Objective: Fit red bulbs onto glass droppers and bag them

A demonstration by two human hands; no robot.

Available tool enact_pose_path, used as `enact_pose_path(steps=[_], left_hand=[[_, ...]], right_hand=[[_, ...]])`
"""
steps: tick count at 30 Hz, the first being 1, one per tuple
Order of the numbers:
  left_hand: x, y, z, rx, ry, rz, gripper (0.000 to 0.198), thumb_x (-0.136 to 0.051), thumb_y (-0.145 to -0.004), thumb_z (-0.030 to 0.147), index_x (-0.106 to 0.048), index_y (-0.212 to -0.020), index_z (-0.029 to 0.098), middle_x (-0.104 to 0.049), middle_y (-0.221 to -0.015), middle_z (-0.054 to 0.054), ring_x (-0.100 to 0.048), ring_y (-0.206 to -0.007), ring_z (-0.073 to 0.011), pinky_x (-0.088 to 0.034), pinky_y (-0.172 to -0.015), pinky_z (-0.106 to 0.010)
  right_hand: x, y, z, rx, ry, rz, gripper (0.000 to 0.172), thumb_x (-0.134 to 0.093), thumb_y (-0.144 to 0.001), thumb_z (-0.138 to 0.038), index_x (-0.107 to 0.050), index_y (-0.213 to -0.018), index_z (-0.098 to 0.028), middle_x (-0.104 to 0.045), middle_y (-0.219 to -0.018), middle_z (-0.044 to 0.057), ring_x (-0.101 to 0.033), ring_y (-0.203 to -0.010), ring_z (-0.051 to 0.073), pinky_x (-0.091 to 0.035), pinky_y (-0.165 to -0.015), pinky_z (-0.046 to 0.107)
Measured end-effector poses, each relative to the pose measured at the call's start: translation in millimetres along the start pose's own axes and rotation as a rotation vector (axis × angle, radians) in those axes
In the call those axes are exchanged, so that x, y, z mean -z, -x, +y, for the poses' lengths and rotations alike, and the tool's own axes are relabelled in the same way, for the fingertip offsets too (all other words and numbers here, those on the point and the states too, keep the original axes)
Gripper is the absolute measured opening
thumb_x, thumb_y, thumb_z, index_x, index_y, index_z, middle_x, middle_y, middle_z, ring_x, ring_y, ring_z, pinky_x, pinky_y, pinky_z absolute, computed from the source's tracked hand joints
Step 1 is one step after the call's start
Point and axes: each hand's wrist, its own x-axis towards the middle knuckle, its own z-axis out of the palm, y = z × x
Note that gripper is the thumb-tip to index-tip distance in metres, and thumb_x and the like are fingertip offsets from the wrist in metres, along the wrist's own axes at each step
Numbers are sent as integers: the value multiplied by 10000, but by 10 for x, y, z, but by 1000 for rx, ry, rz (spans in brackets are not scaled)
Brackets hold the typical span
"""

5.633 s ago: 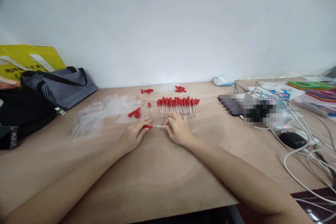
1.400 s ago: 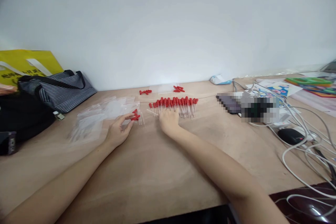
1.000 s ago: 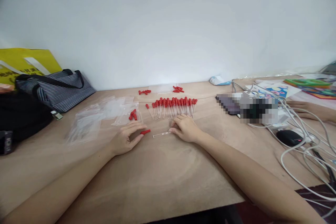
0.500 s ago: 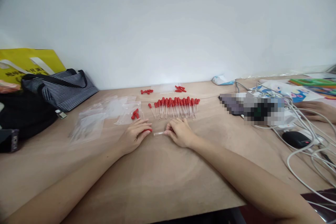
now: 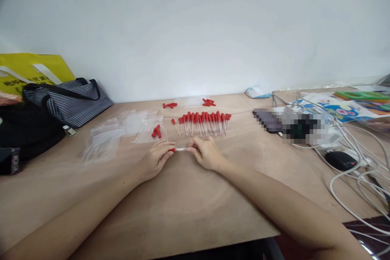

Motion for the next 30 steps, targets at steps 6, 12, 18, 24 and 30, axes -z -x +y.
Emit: enact_pose_path(steps=[6, 12, 18, 24, 30], left_hand=[[40, -32, 44, -6, 91, 6, 169, -439, -844, 240, -586, -812, 163, -641, -760, -32, -576, -740, -144, -416, -776, -327], [33, -10, 34, -38, 77, -43, 168, -462, -834, 236, -600, -762, 173, -644, -689, -2, -577, -684, -130, -348, -858, -366], [40, -3, 22, -6, 108, -53, 172, -474, -827, 255, -611, -759, 177, -662, -697, 2, -578, -660, -128, -340, -864, -372], [71, -28, 36, 50, 268, -99, 189, -497, -809, 265, -625, -701, 176, -669, -675, 3, -576, -625, -119, -391, -795, -314], [85, -49, 44, 115, 372, -184, 256, -469, -819, 265, -642, -654, 175, -677, -710, -19, -583, -700, -138, -418, -725, -274]], right_hand=[[34, 22, -20, 89, 42, -23, 183, -428, -855, -294, -531, -750, -185, -593, -662, -25, -490, -600, 100, -223, -693, 271], [75, 40, -65, 216, 202, 26, 217, -422, -856, -284, -549, -719, -174, -597, -646, -22, -457, -574, 92, -196, -683, 287], [66, 42, -78, 376, 392, 179, 301, -361, -874, -244, -575, -673, -175, -560, -585, -23, -410, -535, 84, -186, -671, 309], [91, 17, -75, 500, 465, 299, 295, -376, -875, -211, -582, -667, -180, -579, -609, -30, -433, -561, 77, -186, -670, 312], [111, -4, -32, 545, 519, 337, 224, -410, -862, -194, -589, -728, -198, -596, -629, -33, -449, -580, 78, -189, -669, 312]])
